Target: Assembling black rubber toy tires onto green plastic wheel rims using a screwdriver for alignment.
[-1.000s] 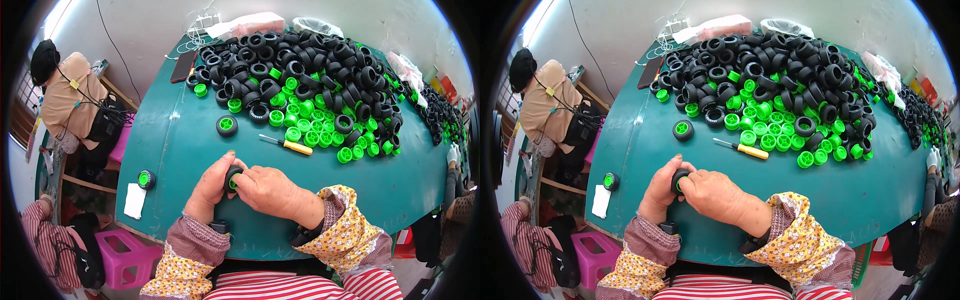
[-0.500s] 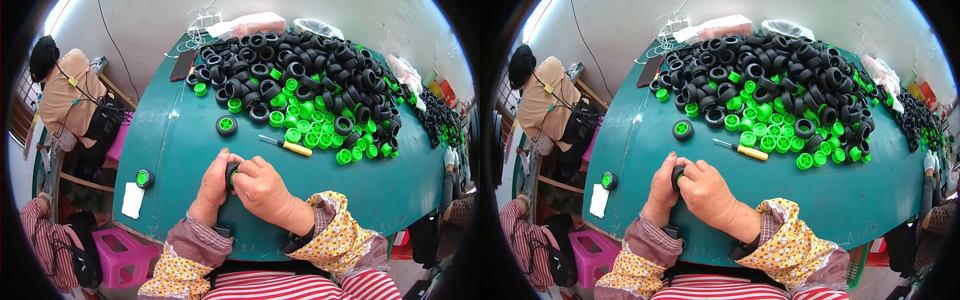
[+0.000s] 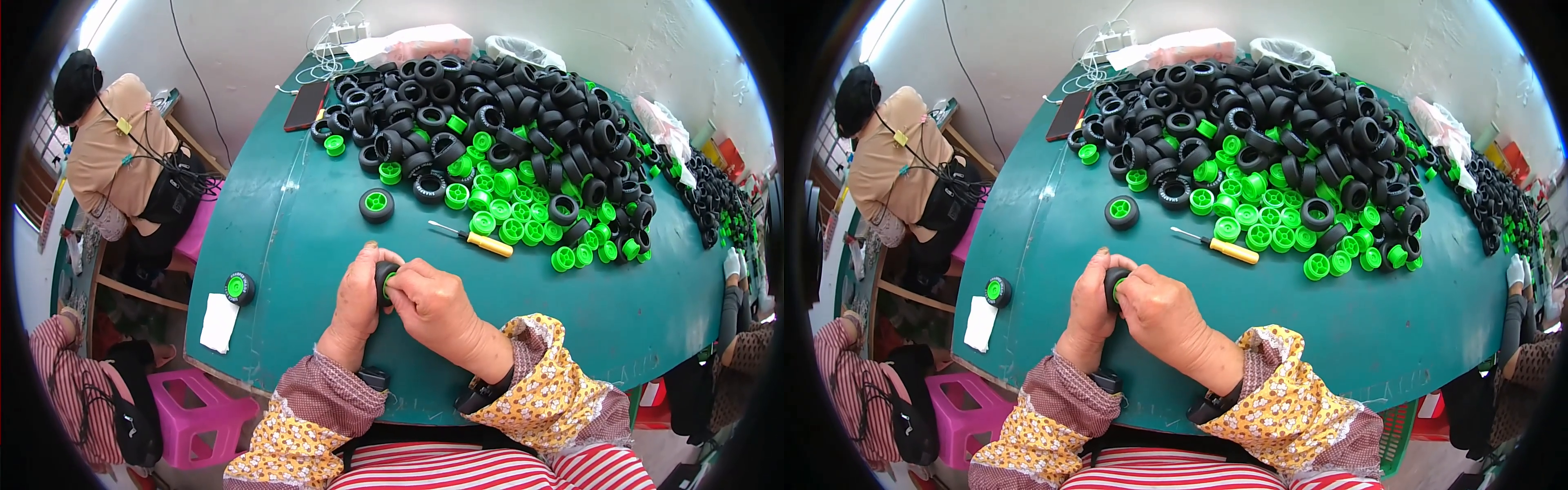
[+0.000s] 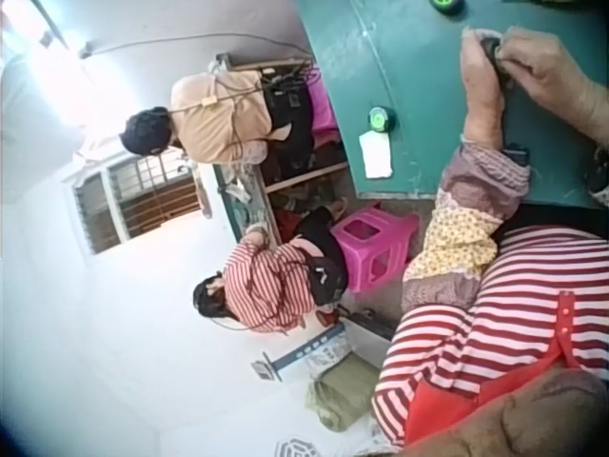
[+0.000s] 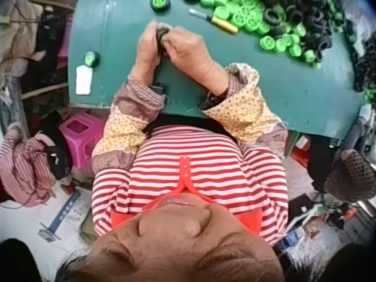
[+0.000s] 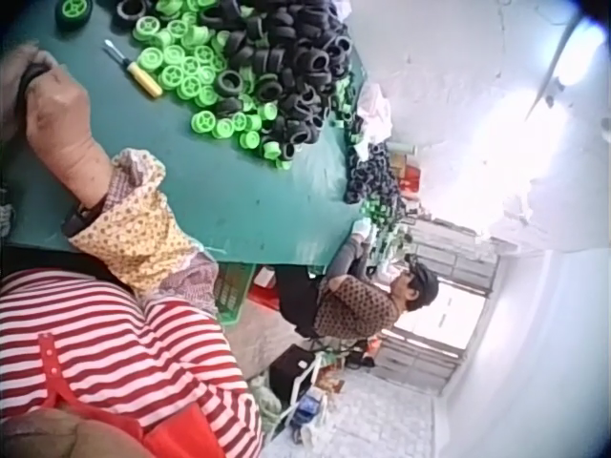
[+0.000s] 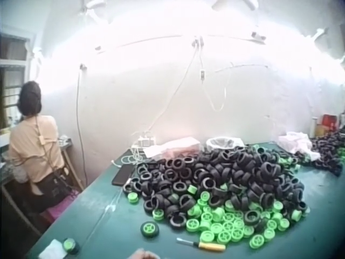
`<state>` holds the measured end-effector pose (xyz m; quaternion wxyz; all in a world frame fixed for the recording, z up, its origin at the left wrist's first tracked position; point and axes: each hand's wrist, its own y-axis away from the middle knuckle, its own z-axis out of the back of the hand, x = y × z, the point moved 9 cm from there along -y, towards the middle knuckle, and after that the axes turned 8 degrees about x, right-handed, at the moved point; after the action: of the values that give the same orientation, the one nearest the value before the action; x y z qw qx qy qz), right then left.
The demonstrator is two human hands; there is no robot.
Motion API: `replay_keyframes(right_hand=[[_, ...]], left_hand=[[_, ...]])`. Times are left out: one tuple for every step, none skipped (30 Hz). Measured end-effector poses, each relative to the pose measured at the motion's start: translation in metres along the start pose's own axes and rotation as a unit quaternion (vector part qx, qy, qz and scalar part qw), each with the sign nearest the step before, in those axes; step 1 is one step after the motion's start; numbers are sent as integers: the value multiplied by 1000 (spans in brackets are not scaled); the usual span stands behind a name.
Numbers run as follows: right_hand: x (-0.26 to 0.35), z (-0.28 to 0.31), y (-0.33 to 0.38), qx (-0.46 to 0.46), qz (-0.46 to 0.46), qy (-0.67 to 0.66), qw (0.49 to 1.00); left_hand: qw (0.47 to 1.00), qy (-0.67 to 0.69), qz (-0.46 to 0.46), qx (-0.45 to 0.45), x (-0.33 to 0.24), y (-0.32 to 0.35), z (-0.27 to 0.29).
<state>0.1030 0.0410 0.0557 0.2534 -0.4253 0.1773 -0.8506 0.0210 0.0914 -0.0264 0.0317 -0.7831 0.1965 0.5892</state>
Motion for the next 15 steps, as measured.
replay_keyframes(right_hand=[[-4, 0, 0, 6, -21, -19, 1000], [-8, -1, 1, 13, -42, -39, 998], [-7, -1, 1, 13, -41, -40, 998], [-8, -2, 1, 18, -50, -45, 998], [-9, -3, 1, 24, -58, -49, 997], [-10, -3, 2, 23, -59, -49, 997], [-9, -2, 2, 16, -54, -51, 997], [-8, -1, 2, 9, -49, -52, 997], [-11, -2, 1, 9, -49, -52, 997], [-16, -3, 2, 12, -53, -78, 995], [-20, -4, 2, 14, -57, -104, 993], [-17, -3, 0, 17, -53, -105, 993], [-12, 0, -2, 10, -38, -92, 995], [-6, 2, -4, 4, -23, -79, 997], [-7, 2, -2, 4, -27, -74, 997]], left_hand=[[1000, -14, -9, 1, -4, 1, -2], [999, -28, -18, 2, -7, 1, -4], [999, -28, -18, 1, -6, 2, -3], [1000, -21, -16, 5, -5, 2, -2], [1000, -13, -13, 10, -4, 2, -1], [1000, -13, -12, 11, -3, 1, -2], [1000, -15, -26, 6, -5, 1, -2], [999, -17, -40, 0, -7, 1, -2], [999, -17, -41, 1, -7, 0, -2], [998, -14, -56, 1, -9, 1, -2], [997, -11, -70, 1, -11, 1, -3], [997, -11, -73, -2, -9, 1, 1], [988, -78, -130, -35, -15, 1, 9], [970, -144, -186, -67, -25, 5, 14], [971, -139, -184, -63, -28, 5, 10]])
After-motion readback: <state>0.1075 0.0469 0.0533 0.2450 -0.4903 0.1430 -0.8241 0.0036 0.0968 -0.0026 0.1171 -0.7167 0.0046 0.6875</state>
